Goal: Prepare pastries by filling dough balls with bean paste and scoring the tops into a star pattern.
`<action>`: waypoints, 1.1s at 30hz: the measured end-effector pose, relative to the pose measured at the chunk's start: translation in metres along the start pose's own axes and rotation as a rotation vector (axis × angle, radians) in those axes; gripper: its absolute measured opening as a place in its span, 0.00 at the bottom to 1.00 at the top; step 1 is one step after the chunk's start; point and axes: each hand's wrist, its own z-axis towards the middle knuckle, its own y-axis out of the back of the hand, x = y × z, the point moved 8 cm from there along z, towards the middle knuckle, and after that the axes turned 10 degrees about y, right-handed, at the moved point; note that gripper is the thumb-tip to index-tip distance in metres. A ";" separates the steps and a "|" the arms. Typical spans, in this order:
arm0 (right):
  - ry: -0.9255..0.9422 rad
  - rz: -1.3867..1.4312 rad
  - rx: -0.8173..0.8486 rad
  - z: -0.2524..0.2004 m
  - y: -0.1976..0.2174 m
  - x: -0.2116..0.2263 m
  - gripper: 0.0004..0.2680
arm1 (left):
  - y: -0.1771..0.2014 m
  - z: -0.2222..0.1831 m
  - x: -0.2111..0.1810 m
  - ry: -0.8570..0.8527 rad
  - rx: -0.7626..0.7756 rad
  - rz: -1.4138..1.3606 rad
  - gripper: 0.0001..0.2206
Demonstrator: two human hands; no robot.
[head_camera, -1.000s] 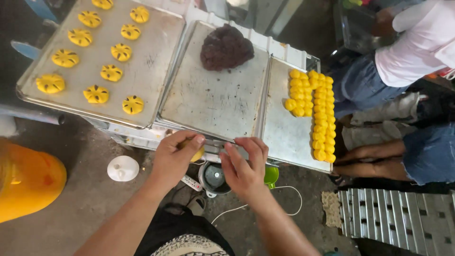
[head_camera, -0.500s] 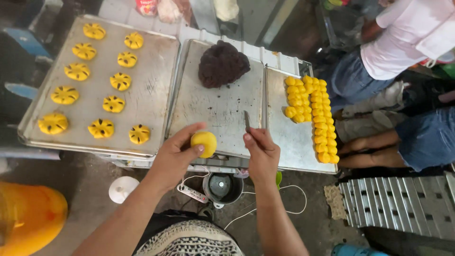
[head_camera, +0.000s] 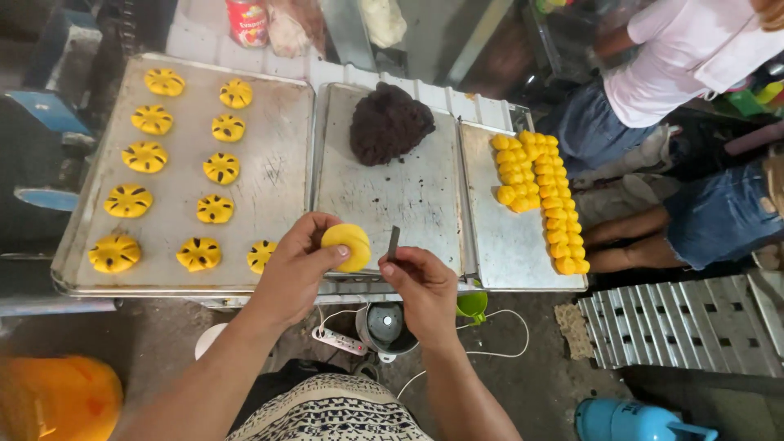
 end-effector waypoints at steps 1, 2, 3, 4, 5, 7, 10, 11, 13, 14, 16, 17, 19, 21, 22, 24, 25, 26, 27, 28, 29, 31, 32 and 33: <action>-0.012 -0.010 0.010 0.001 -0.001 0.000 0.09 | -0.004 0.000 -0.001 -0.009 0.020 -0.020 0.22; -0.024 -0.020 0.019 0.002 -0.002 0.000 0.08 | -0.008 -0.001 -0.002 -0.018 0.041 -0.041 0.25; -0.025 -0.021 0.026 0.006 -0.002 -0.001 0.08 | -0.010 -0.001 -0.001 -0.021 0.038 -0.045 0.25; 0.002 -0.021 0.043 0.010 -0.003 0.000 0.08 | -0.014 -0.002 0.001 -0.023 0.058 -0.023 0.22; 0.028 -0.020 0.056 0.012 -0.003 0.000 0.08 | -0.018 -0.002 0.004 -0.021 0.079 0.001 0.20; 0.049 -0.060 0.083 0.021 -0.007 0.005 0.07 | -0.012 0.001 0.006 0.029 0.037 0.129 0.20; 0.073 -0.111 0.135 0.027 -0.012 0.008 0.07 | -0.008 0.003 0.010 0.082 -0.029 0.290 0.21; 0.103 -0.110 0.163 0.033 -0.017 0.010 0.07 | -0.009 0.007 0.004 0.056 -0.047 0.336 0.22; 0.126 -0.098 0.163 0.034 -0.013 0.028 0.06 | -0.018 0.003 0.001 0.026 -0.026 0.292 0.21; 0.151 -0.082 0.176 0.035 -0.014 0.037 0.06 | -0.022 0.002 -0.003 -0.011 -0.013 0.242 0.20; 0.188 -0.046 0.171 0.037 -0.007 0.038 0.06 | -0.025 0.012 -0.006 -0.060 -0.019 0.167 0.18; 0.186 -0.025 0.152 0.028 0.001 0.041 0.05 | -0.026 0.008 -0.001 -0.065 -0.028 0.086 0.17; 0.190 -0.076 0.158 0.023 -0.003 0.041 0.05 | -0.033 0.002 -0.002 -0.044 -0.008 0.004 0.18; 0.208 -0.127 0.161 0.025 -0.010 0.045 0.05 | -0.037 0.005 0.000 -0.032 0.023 -0.072 0.19; 0.236 -0.129 0.149 0.027 -0.015 0.051 0.06 | -0.037 0.007 -0.001 -0.078 0.044 -0.020 0.19; 0.251 -0.143 0.136 0.027 -0.019 0.060 0.07 | -0.039 0.003 -0.002 -0.111 0.065 0.023 0.20; 0.274 -0.150 0.139 0.029 -0.021 0.060 0.07 | -0.038 0.002 -0.007 -0.131 0.063 0.060 0.22; 0.296 -0.156 0.142 0.031 -0.024 0.061 0.07 | -0.038 0.000 -0.013 -0.150 0.061 0.097 0.24; 0.304 -0.146 0.145 0.033 -0.021 0.061 0.07 | -0.039 0.001 -0.015 -0.161 0.058 0.103 0.24; 0.337 -0.191 0.152 0.034 -0.020 0.062 0.07 | -0.037 0.003 -0.016 -0.164 0.032 0.113 0.21; 0.358 -0.241 0.164 0.032 -0.017 0.064 0.06 | -0.034 0.000 -0.012 -0.157 0.000 0.115 0.19; 0.408 -0.282 0.172 0.024 -0.017 0.073 0.05 | -0.034 -0.004 -0.010 -0.158 -0.042 0.102 0.19; 0.463 -0.326 0.172 0.022 -0.017 0.079 0.04 | -0.034 -0.005 -0.010 -0.158 -0.076 0.091 0.19; 0.459 -0.326 0.174 0.023 -0.024 0.086 0.04 | -0.035 -0.007 -0.009 -0.156 -0.079 0.090 0.19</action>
